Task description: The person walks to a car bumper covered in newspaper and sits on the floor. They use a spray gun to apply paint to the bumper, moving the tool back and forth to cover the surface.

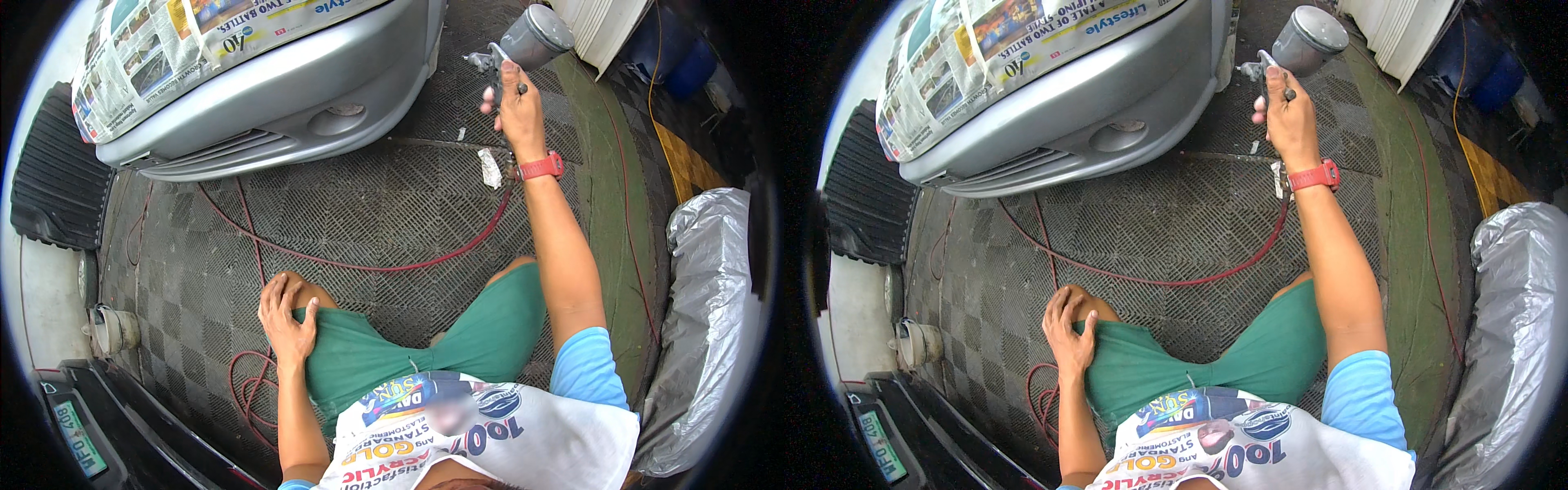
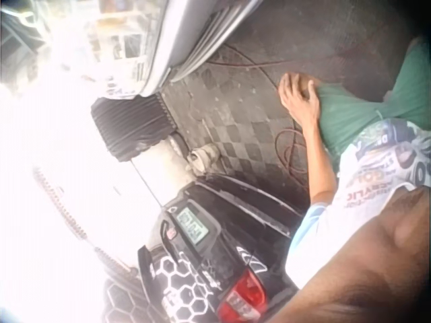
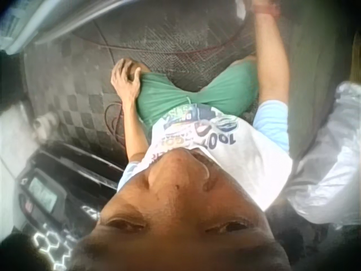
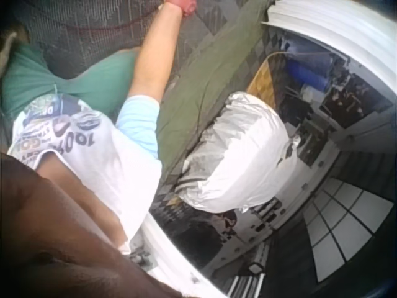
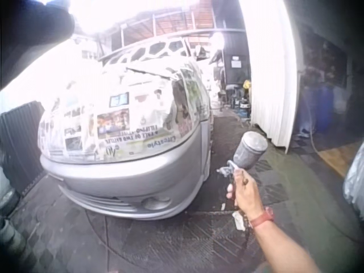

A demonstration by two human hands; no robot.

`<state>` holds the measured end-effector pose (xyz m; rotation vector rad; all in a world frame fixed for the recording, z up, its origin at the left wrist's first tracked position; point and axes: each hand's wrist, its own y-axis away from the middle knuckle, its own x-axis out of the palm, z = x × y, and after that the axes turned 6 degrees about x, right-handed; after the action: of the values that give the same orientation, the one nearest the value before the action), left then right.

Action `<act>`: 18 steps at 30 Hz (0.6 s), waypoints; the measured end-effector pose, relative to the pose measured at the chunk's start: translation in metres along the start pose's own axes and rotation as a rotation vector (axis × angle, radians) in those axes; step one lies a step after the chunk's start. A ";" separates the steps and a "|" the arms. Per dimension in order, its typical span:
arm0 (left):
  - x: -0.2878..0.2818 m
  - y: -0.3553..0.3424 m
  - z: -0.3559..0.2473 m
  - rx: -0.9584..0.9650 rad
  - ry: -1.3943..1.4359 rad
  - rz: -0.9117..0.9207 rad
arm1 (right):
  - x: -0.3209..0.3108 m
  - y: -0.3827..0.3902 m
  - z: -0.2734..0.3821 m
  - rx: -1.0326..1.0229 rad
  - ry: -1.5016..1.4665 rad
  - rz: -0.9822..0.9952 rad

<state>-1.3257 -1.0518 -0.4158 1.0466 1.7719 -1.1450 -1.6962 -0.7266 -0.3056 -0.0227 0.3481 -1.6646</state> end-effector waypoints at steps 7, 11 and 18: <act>0.010 -0.004 0.021 -0.004 0.024 0.001 | 0.023 0.075 0.026 0.042 -0.077 0.276; 0.015 -0.010 0.025 -0.019 0.049 0.016 | 0.047 0.111 0.036 0.009 -0.103 0.406; 0.016 -0.012 0.028 -0.025 0.066 0.025 | 0.041 0.084 0.056 0.069 -0.121 0.439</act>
<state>-1.3378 -1.0772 -0.4349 1.0998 1.8148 -1.0822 -1.6081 -0.7856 -0.2803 0.0041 0.1862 -1.2332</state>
